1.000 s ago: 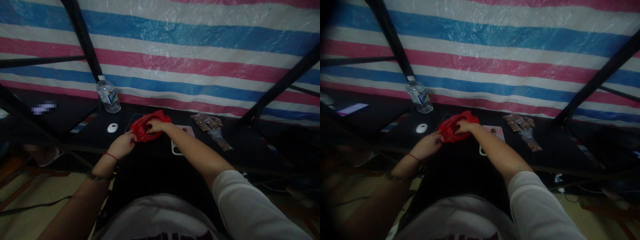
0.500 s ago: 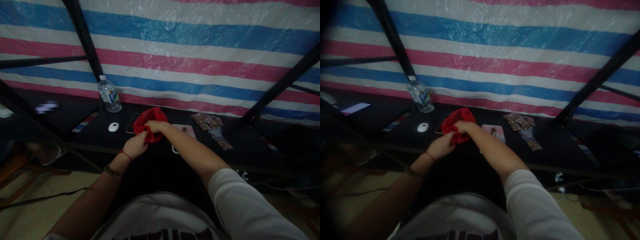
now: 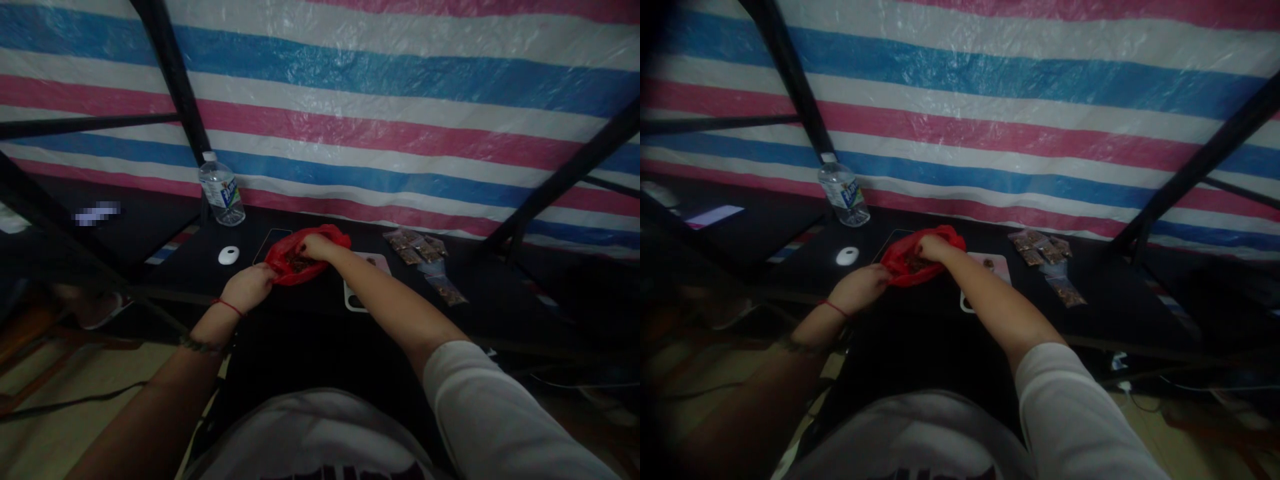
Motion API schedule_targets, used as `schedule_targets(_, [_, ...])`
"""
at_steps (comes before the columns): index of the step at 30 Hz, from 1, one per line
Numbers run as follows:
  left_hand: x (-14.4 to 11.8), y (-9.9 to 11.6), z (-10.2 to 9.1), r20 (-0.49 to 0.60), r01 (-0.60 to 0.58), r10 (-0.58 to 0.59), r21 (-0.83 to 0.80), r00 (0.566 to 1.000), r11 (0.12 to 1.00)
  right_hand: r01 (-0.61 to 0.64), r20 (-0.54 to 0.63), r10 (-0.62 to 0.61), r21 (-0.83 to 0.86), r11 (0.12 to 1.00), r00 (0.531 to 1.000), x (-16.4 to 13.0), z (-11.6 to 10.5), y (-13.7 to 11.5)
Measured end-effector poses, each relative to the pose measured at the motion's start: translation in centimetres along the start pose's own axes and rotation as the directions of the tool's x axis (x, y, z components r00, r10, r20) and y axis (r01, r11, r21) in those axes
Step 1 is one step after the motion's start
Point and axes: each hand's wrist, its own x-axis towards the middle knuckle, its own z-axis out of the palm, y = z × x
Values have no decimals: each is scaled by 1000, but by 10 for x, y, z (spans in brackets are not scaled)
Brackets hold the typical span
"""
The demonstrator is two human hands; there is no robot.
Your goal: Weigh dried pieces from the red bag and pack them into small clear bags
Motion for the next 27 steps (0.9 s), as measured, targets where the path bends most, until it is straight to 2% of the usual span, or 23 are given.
schedule_targets(2, [0, 1, -3, -13, 4, -5, -27, 1000, 1000, -26, -10, 27, 33, 999, 1000, -1, -5, -4])
schedule_targets(6, [0, 19, -2, -92, 93, -100, -78, 991, 993, -81, -29, 84, 98, 992, 996, -8, -14, -10])
schedule_targets(9, [0, 34, 1, -162, 131, -148, -113, 976, 985, -135, -29, 148, 273, 953, 989, -17, -19, -13])
schedule_targets(11, [0, 40, 4, -206, 138, -163, -132, 965, 982, -185, -4, 215, 490, 852, 977, -26, -25, -15])
schedule_targets(14, [-3, 45, 10, -270, 129, -166, -151, 948, 980, -211, 71, 244, 756, 619, 967, -44, -42, -20])
schedule_targets(17, [-7, 45, 18, -290, 135, -179, -165, 940, 977, -184, 108, 189, 874, 449, 976, -71, -68, -21])
schedule_targets(19, [-9, 43, 22, -287, 147, -193, -172, 938, 974, -158, 103, 158, 905, 394, 982, -91, -86, -13])
schedule_targets(21, [-10, 41, 26, -288, 143, -190, -178, 938, 974, -144, 90, 154, 909, 392, 984, -110, -101, 2])
schedule_targets(23, [-10, 39, 29, -295, 127, -178, -185, 939, 974, -162, 71, 211, 878, 451, 975, -127, -107, 22])
schedule_targets(25, [-9, 37, 30, -300, 111, -166, -191, 939, 975, -228, 63, 298, 795, 562, 953, -140, -105, 43])
schedule_targets(27, [-7, 35, 32, -303, 102, -159, -195, 940, 975, -321, 63, 363, 622, 714, 930, -149, -97, 58])
